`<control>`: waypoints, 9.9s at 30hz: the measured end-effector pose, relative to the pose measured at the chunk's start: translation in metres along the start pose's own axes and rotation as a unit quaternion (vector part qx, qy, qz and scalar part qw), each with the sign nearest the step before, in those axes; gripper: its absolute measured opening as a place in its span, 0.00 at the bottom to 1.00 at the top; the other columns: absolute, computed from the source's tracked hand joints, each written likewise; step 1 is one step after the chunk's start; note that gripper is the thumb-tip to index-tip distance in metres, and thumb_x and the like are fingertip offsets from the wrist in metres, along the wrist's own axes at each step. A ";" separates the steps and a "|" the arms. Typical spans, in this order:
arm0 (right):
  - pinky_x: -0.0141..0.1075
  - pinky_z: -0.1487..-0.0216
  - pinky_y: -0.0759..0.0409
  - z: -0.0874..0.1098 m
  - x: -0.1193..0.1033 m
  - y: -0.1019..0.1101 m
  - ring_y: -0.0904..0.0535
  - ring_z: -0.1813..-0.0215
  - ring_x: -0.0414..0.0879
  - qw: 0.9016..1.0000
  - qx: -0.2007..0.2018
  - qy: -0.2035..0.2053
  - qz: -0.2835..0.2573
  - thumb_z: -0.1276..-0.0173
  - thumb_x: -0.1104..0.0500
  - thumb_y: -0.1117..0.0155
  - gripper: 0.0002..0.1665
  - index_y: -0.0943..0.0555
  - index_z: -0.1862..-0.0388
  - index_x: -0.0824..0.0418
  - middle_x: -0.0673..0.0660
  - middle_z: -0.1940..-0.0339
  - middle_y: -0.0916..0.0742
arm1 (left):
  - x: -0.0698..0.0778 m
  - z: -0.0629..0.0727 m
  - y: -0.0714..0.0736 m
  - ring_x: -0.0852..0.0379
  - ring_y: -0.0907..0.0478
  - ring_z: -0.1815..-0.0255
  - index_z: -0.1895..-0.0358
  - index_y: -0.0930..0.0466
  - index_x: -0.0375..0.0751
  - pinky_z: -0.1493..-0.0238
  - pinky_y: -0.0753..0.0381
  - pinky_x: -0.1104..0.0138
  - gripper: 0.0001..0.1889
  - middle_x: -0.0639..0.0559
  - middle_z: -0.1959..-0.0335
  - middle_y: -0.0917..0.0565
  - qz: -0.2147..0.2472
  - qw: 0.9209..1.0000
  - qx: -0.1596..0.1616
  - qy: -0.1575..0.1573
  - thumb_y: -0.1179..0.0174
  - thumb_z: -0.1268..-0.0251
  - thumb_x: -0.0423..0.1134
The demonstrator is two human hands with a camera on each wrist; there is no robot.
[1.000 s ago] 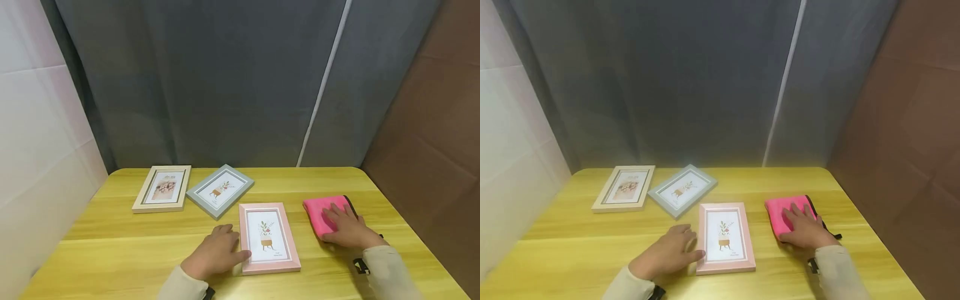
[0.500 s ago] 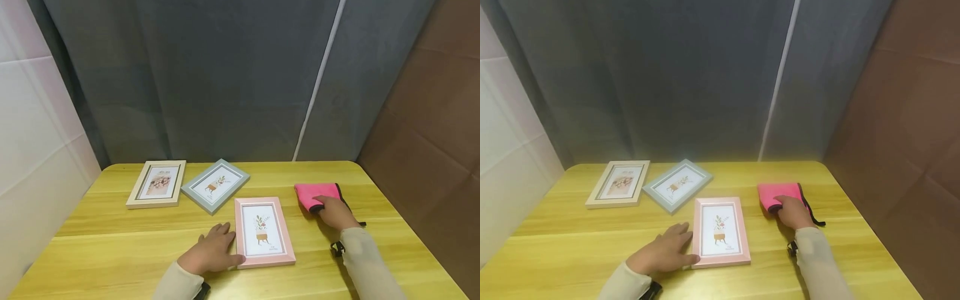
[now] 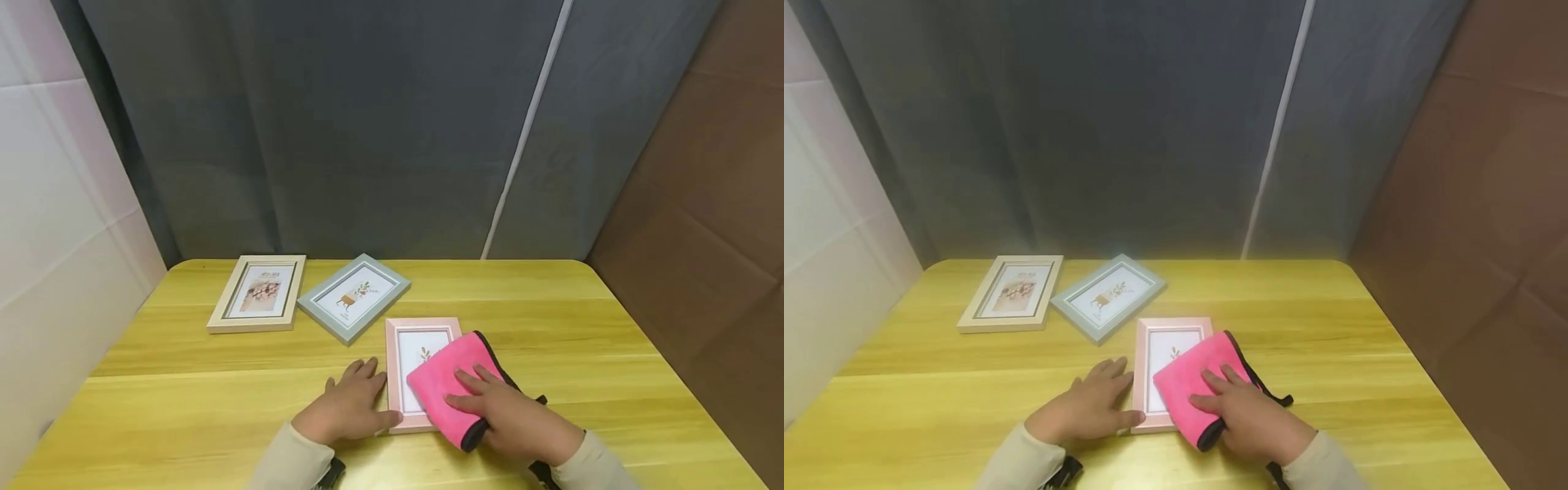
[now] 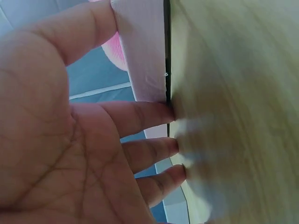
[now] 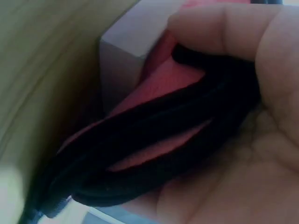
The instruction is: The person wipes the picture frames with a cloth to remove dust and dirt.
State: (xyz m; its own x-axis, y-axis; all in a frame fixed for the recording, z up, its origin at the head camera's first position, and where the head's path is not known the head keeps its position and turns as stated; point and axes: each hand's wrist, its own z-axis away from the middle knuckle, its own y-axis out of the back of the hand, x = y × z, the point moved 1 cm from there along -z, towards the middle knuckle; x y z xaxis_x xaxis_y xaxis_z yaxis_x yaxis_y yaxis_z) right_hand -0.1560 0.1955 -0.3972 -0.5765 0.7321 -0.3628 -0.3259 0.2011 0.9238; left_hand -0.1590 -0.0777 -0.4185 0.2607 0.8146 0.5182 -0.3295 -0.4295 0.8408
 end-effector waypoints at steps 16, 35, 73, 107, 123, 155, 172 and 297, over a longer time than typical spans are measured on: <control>0.58 0.25 0.52 -0.079 0.029 0.011 0.55 0.21 0.65 0.991 0.024 -0.112 -0.070 0.32 0.71 0.47 0.32 0.26 0.29 0.56 0.62 0.20 0.42 | 0.005 0.000 0.004 0.32 0.50 0.24 0.31 0.29 0.34 0.39 0.52 0.24 0.40 0.33 0.24 0.42 -0.023 1.000 -0.019 0.002 0.37 0.39 0.59; 0.60 0.33 0.34 -0.009 -0.018 0.006 0.32 0.31 0.70 0.999 -0.002 0.008 0.033 0.38 0.73 0.41 0.29 0.18 0.39 0.58 0.62 0.37 0.19 | 0.005 0.003 0.005 0.32 0.52 0.24 0.31 0.30 0.30 0.38 0.55 0.24 0.39 0.32 0.24 0.43 -0.018 1.000 -0.020 0.001 0.39 0.37 0.58; 0.56 0.28 0.41 -0.042 0.000 0.010 0.38 0.26 0.63 0.998 0.013 -0.066 0.003 0.41 0.73 0.39 0.31 0.18 0.38 0.56 0.60 0.31 0.23 | 0.000 0.000 0.004 0.30 0.52 0.24 0.31 0.30 0.31 0.40 0.54 0.23 0.38 0.32 0.24 0.43 -0.005 1.000 -0.020 -0.005 0.38 0.36 0.56; 0.57 0.25 0.52 -0.071 0.017 0.008 0.53 0.20 0.60 0.993 0.048 -0.094 -0.048 0.30 0.67 0.43 0.31 0.28 0.27 0.55 0.58 0.22 0.35 | -0.001 -0.003 0.007 0.31 0.50 0.24 0.31 0.30 0.32 0.38 0.52 0.25 0.39 0.33 0.24 0.42 -0.027 0.999 -0.019 -0.006 0.39 0.35 0.59; 0.58 0.29 0.39 -0.079 0.038 0.032 0.34 0.28 0.62 0.964 0.197 -0.103 -0.145 0.24 0.60 0.47 0.32 0.36 0.23 0.59 0.64 0.29 0.27 | -0.001 0.001 0.006 0.30 0.53 0.24 0.31 0.29 0.34 0.40 0.54 0.23 0.37 0.32 0.24 0.43 -0.012 1.000 -0.025 -0.010 0.39 0.35 0.58; 0.60 0.28 0.44 -0.088 0.001 0.021 0.41 0.25 0.68 0.984 0.058 -0.167 0.037 0.32 0.68 0.41 0.29 0.26 0.31 0.64 0.66 0.27 0.30 | 0.014 -0.001 0.002 0.27 0.55 0.24 0.31 0.27 0.39 0.43 0.52 0.21 0.37 0.28 0.24 0.45 -0.037 0.999 -0.031 0.019 0.41 0.36 0.62; 0.57 0.28 0.42 -0.074 0.020 0.025 0.38 0.26 0.65 0.973 0.085 -0.211 0.026 0.34 0.69 0.42 0.27 0.24 0.34 0.66 0.67 0.29 0.27 | 0.014 -0.002 -0.003 0.29 0.56 0.23 0.30 0.28 0.40 0.44 0.49 0.21 0.38 0.29 0.24 0.46 -0.050 0.998 -0.043 0.025 0.42 0.35 0.63; 0.39 0.31 0.32 -0.058 -0.061 0.009 0.27 0.32 0.49 0.994 -0.047 0.085 0.039 0.27 0.49 0.38 0.31 0.26 0.31 0.63 0.58 0.35 0.20 | 0.017 0.001 -0.006 0.29 0.51 0.25 0.28 0.30 0.42 0.45 0.48 0.22 0.42 0.33 0.26 0.39 -0.040 0.999 -0.011 0.031 0.40 0.40 0.65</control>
State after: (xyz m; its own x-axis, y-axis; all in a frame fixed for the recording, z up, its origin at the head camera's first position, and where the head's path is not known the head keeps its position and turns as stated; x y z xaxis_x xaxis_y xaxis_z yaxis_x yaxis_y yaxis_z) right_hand -0.1670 0.1145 -0.3741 -0.7188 0.6205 -0.3134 -0.3396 0.0800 0.9372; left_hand -0.1522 -0.0616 -0.4143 0.2312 0.8690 0.4375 -0.3304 -0.3528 0.8754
